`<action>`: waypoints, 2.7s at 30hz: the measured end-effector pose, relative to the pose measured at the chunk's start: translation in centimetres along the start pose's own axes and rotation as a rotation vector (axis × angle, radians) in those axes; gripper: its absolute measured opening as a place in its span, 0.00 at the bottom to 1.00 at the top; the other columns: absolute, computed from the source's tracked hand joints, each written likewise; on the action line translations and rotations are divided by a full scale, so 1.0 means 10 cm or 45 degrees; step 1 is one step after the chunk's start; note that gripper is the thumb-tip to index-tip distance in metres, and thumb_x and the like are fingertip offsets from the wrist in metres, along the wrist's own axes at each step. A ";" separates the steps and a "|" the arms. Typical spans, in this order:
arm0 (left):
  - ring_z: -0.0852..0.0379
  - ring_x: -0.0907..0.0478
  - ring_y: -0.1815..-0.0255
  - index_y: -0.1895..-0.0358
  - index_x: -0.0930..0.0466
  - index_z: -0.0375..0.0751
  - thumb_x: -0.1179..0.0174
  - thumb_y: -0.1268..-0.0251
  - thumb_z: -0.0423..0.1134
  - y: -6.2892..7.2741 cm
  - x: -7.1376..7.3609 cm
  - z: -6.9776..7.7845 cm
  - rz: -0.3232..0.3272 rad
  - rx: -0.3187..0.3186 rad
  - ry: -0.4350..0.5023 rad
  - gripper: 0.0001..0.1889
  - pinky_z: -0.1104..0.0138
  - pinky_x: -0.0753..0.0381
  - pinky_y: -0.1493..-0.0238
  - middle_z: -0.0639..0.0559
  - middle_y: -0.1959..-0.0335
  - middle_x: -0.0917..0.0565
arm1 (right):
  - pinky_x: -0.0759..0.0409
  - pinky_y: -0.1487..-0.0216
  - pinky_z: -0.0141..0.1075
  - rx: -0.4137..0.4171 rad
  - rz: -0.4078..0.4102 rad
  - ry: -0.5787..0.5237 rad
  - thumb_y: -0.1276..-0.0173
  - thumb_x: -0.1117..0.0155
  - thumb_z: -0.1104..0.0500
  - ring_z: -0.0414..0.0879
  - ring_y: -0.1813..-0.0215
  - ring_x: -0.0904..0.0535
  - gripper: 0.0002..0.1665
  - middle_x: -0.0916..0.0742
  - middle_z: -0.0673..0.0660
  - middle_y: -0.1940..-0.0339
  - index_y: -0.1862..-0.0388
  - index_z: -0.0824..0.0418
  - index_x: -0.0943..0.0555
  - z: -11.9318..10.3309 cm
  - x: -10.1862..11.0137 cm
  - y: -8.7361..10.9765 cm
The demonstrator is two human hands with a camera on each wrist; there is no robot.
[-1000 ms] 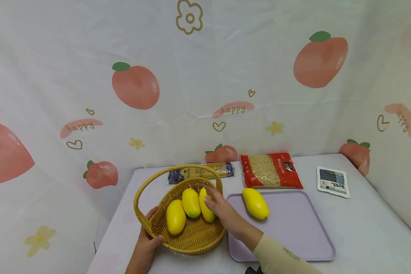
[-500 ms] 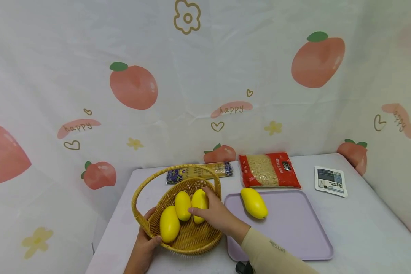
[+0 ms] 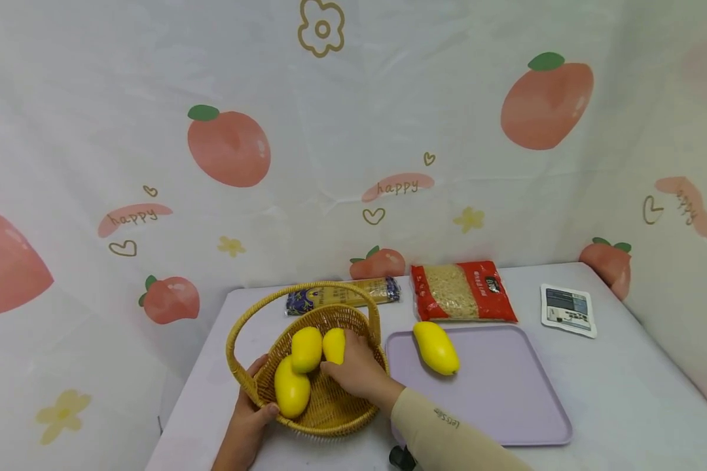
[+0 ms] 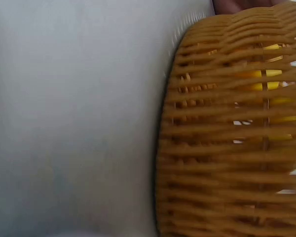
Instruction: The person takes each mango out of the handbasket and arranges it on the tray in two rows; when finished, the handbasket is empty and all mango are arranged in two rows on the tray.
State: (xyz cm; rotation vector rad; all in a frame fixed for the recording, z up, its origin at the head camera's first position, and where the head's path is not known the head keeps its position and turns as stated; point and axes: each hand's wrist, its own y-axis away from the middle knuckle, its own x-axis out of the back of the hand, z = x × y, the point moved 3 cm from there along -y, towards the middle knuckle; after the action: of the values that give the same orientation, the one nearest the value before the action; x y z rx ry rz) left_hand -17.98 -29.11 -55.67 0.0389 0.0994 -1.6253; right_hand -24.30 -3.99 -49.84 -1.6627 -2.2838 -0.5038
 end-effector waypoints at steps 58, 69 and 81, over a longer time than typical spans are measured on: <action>0.60 0.32 0.24 0.12 0.47 0.56 0.29 0.22 0.42 -0.01 0.02 -0.02 0.013 0.057 -0.014 0.44 0.71 0.28 0.30 0.45 0.15 0.44 | 0.19 0.42 0.49 0.331 -0.273 -0.335 0.25 0.24 0.49 0.55 0.38 0.22 0.43 0.21 0.54 0.31 0.16 0.44 0.32 -0.44 0.78 0.67; 0.61 0.32 0.24 0.12 0.48 0.55 0.30 0.21 0.41 -0.01 0.03 -0.03 0.007 0.057 0.007 0.44 0.71 0.28 0.30 0.44 0.15 0.45 | 0.18 0.43 0.51 0.322 -0.148 -0.329 0.27 0.21 0.52 0.58 0.38 0.22 0.43 0.20 0.58 0.31 0.17 0.44 0.29 -0.23 1.10 0.84; 0.61 0.35 0.22 0.12 0.46 0.56 0.29 0.22 0.43 -0.02 0.02 -0.01 0.031 0.060 -0.020 0.44 0.73 0.30 0.30 0.44 0.14 0.46 | 0.14 0.46 0.49 0.232 -0.003 -0.430 0.27 0.21 0.57 0.63 0.40 0.21 0.44 0.23 0.66 0.32 0.17 0.50 0.30 0.14 1.47 0.98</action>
State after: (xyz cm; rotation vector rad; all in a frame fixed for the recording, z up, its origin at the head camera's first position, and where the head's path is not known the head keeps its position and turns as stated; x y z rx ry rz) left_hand -18.19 -29.31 -55.76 0.0633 0.0489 -1.6035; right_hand -19.47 11.97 -43.81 -1.7624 -2.4724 -0.0093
